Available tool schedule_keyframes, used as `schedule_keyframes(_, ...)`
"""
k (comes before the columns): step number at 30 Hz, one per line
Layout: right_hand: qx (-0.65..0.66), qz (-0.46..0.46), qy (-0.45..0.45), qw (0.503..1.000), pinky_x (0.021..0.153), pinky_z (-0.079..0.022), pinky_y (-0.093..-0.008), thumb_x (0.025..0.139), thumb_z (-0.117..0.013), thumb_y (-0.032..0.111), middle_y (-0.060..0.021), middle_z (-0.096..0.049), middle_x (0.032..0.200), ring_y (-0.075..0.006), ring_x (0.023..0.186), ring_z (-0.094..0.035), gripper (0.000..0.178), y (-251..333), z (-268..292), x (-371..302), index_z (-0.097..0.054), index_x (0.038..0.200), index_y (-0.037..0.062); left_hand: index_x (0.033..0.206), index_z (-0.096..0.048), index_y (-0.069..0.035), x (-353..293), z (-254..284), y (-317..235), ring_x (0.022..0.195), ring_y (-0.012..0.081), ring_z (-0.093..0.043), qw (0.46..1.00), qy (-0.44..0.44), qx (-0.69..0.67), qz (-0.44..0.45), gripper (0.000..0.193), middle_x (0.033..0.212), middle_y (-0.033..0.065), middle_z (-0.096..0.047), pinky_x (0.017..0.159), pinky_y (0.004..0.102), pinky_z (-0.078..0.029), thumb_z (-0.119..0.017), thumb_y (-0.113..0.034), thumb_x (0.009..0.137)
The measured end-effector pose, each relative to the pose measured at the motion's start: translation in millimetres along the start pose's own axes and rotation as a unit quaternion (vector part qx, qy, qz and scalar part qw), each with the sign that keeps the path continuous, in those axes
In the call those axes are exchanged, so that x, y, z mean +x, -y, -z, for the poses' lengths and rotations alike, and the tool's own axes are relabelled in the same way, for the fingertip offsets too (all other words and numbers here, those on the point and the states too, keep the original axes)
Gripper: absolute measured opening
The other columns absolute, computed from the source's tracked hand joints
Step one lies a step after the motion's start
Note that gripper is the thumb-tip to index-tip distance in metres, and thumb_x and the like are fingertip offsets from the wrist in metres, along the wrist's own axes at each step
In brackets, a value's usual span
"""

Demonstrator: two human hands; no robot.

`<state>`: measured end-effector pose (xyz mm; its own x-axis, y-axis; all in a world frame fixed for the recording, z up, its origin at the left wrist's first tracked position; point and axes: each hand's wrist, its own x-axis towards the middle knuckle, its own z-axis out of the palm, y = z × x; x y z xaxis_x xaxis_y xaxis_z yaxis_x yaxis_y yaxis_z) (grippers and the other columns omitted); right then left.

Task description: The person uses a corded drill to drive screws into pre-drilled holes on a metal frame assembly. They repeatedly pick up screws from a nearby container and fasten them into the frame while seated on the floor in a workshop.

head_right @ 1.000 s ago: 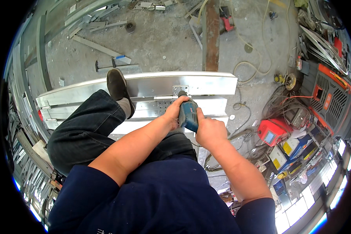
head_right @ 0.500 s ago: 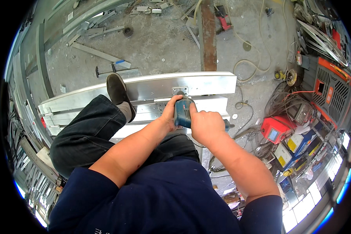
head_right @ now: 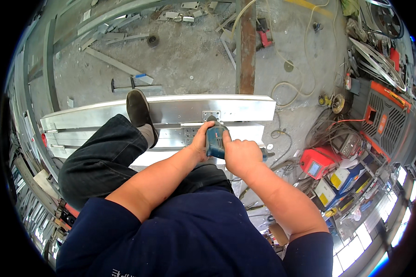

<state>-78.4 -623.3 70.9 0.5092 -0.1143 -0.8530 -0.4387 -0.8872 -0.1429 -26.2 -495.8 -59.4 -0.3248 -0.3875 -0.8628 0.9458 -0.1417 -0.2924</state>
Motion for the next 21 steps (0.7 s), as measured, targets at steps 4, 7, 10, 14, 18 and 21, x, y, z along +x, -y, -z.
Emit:
schedule_keyframes(4,-0.004,0.005,-0.012,1.0,0.066,-0.055,-0.0423,0.074,-0.064,0.014,-0.0142,-0.071,0.081,-0.0308,0.072,-0.071,0.067,-6,-2,2,-0.048,0.138,0.0051,0.091,-0.068,-0.022,2,-6,0,0.072,0.018,-0.06,0.998,-0.048,0.049,-0.013,0.046,0.081,-0.0007,-0.066,0.067,0.0397,-0.04,-0.054,-0.064,0.082)
schedule_keyframes(7,-0.004,0.009,-0.016,1.0,0.066,-0.055,-0.0426,0.075,-0.064,0.015,-0.0142,-0.071,0.082,-0.0311,0.073,-0.071,0.066,-11,-2,5,-0.048,0.138,0.0057,0.091,-0.068,-0.023,0,-9,-2,0.07,0.0171,-0.058,0.996,-0.062,0.067,-0.001,0.047,0.082,-0.0005,-0.066,0.064,0.0395,-0.035,-0.052,-0.067,0.081)
schedule_keyframes(10,-0.006,0.003,-0.007,1.0,0.066,-0.055,-0.0427,0.074,-0.064,0.015,-0.014,-0.071,0.082,-0.0311,0.073,-0.071,0.066,-10,2,6,-0.049,0.138,0.0062,0.09,-0.068,-0.025,1,-8,-3,0.068,0.0163,-0.055,0.995,-0.062,0.073,0.009,0.047,0.083,-0.0007,-0.066,0.062,0.0381,-0.029,-0.052,-0.069,0.08)
schedule_keyframes(14,-0.012,0.001,-0.005,1.0,0.067,-0.055,-0.043,0.074,-0.065,0.015,-0.014,-0.071,0.081,-0.0309,0.073,-0.071,0.067,-6,-1,3,-0.048,0.138,0.0061,0.093,-0.068,-0.021,4,-4,1,0.074,0.0189,-0.061,0.999,-0.036,0.039,0.006,0.047,0.086,0.0012,-0.067,0.067,0.0411,-0.041,-0.054,-0.064,0.082)
schedule_keyframes(18,-0.011,0.0,-0.008,1.0,0.067,-0.055,-0.0433,0.073,-0.066,0.015,-0.0148,-0.07,0.081,-0.0311,0.073,-0.071,0.068,-5,-2,1,-0.048,0.139,0.0057,0.098,-0.067,-0.015,11,2,4,0.081,0.0217,-0.065,1.0,-0.011,-0.002,-0.001,0.047,0.09,0.0042,-0.068,0.077,0.0386,-0.052,-0.056,-0.059,0.084)
schedule_keyframes(21,-0.012,0.005,-0.013,1.0,0.066,-0.055,-0.0432,0.073,-0.066,0.015,-0.0154,-0.07,0.081,-0.0313,0.073,-0.071,0.069,-6,-4,2,-0.047,0.139,0.0057,0.102,-0.066,-0.013,8,3,3,0.081,0.0211,-0.066,1.0,-0.004,-0.01,0.001,0.045,0.093,0.0047,-0.068,0.076,0.0378,-0.055,-0.061,-0.054,0.084)
